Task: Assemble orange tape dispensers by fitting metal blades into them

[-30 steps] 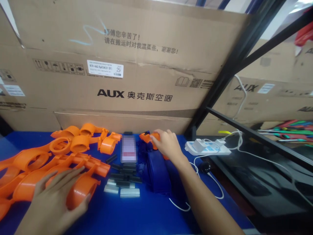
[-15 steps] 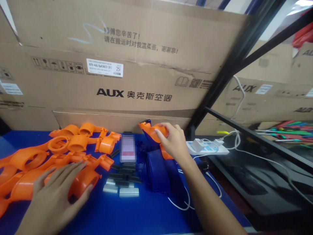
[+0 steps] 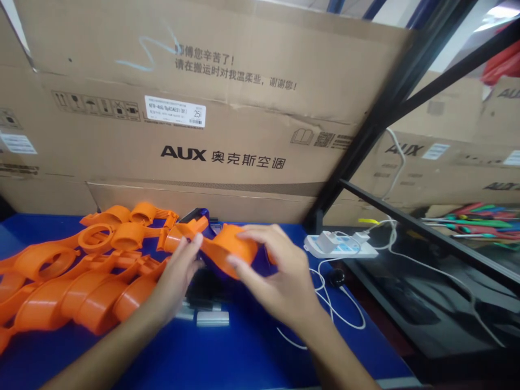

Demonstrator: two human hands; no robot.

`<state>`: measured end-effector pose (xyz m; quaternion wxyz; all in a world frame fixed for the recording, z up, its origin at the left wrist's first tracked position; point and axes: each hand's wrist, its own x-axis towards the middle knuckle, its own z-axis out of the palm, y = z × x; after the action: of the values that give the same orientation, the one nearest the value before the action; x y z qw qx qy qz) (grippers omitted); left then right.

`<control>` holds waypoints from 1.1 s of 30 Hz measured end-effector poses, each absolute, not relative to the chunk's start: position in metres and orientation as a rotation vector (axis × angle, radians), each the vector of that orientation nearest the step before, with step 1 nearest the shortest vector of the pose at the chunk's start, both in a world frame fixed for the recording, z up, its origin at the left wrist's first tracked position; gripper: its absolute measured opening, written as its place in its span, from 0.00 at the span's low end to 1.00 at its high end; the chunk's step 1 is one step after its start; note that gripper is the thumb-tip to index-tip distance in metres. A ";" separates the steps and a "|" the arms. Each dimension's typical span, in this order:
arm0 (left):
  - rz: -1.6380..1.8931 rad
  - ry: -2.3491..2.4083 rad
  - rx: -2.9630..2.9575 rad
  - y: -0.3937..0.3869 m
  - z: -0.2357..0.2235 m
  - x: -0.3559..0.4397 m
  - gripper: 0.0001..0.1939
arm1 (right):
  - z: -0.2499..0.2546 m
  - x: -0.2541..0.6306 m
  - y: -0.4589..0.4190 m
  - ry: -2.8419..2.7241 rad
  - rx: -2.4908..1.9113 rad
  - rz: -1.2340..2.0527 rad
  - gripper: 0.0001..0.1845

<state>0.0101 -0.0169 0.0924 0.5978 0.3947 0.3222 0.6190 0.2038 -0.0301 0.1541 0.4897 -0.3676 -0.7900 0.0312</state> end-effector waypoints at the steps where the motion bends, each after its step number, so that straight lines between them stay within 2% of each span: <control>1: 1.414 0.709 0.830 -0.010 0.094 0.014 0.30 | 0.150 0.199 -0.033 -1.957 -0.862 0.146 0.17; 3: 1.390 0.691 0.739 -0.002 0.092 0.017 0.29 | 0.142 0.194 -0.031 -1.950 -0.845 0.283 0.16; 6: 1.441 0.666 0.683 0.000 0.079 0.015 0.27 | 0.131 0.191 -0.018 -1.762 -0.929 0.498 0.09; 10: 1.455 0.661 0.728 -0.003 0.060 0.009 0.25 | 0.117 0.187 0.002 -1.712 -1.025 0.891 0.13; 13: 1.472 0.727 0.773 -0.007 0.056 0.007 0.26 | 0.107 0.180 0.005 -1.706 -1.051 1.051 0.13; 16: 1.501 0.807 0.827 -0.010 0.059 0.008 0.27 | 0.099 0.172 0.002 -1.672 -1.054 1.088 0.12; 25: 1.521 0.891 0.934 -0.014 0.066 0.007 0.20 | 0.095 0.163 -0.009 -1.641 -1.092 0.988 0.17; 33: 1.545 0.938 0.969 -0.018 0.074 0.005 0.16 | 0.091 0.161 -0.009 -1.650 -1.127 0.904 0.12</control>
<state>0.0052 -0.0178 0.0737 0.5187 0.4040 0.3911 0.6440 0.1610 -0.0090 0.0905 0.4566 -0.4571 -0.6694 0.3667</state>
